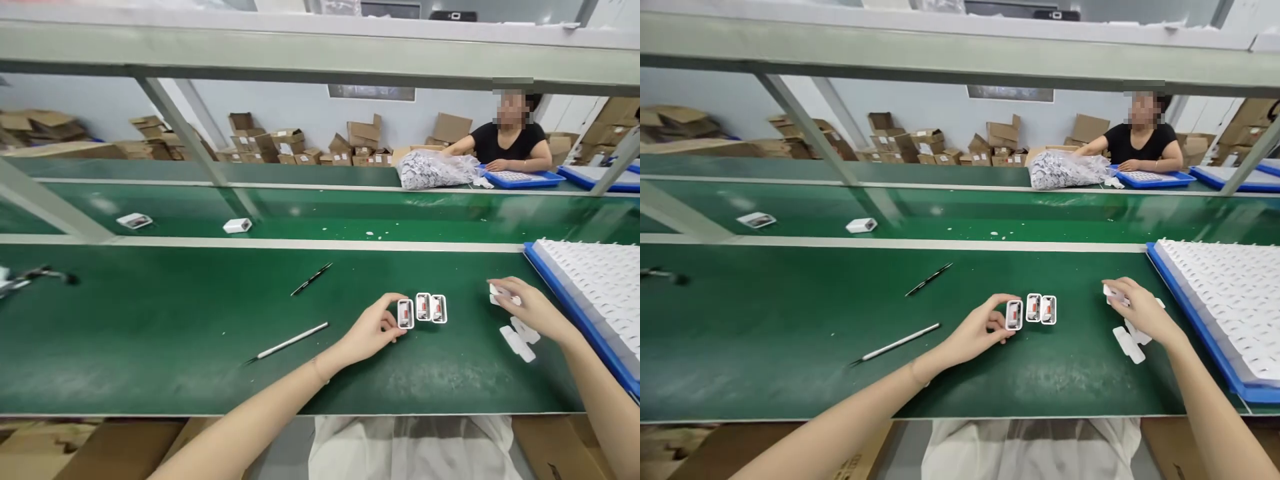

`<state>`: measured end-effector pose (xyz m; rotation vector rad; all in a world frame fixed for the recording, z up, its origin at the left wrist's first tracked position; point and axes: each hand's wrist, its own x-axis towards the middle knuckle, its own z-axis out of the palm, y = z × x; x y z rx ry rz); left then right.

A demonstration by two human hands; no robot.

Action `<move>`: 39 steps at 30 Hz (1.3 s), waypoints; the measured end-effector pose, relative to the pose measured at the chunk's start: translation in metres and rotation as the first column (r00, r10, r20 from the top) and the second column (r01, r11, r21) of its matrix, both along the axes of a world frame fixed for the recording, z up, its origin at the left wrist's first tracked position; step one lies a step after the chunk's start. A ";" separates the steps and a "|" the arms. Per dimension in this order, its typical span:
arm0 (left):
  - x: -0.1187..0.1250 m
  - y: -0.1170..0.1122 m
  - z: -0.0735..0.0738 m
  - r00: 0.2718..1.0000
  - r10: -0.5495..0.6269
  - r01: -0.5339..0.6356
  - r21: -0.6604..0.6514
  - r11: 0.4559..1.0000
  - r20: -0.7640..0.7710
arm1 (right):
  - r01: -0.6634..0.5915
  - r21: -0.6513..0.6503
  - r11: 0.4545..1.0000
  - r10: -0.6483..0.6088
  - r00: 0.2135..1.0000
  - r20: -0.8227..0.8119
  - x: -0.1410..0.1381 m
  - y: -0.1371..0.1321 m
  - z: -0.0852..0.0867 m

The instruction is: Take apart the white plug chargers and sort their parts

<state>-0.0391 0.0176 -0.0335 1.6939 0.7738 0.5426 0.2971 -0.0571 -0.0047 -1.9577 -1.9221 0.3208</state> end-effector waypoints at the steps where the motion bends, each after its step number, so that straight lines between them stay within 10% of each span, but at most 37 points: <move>1: 0.005 0.000 -0.001 1.000 0.001 -0.001 -0.007 1.000 0.012 | -0.059 -0.008 0.998 0.057 0.991 -0.118 -0.008 0.000 0.004; 11: 0.021 0.003 -0.009 0.967 -0.003 0.076 -0.279 0.957 0.254 | -0.486 -0.017 0.874 0.462 0.840 -0.286 -0.097 0.020 0.050; 26: 0.019 0.008 -0.013 0.914 0.036 0.156 -0.434 0.887 0.403 | -0.689 -0.150 0.709 0.665 0.725 -0.181 -0.141 0.071 0.051; 39: 0.027 0.005 -0.013 0.925 0.137 0.047 -0.463 0.885 0.354 | -0.615 -0.036 0.788 0.613 0.777 0.145 -0.143 0.096 0.056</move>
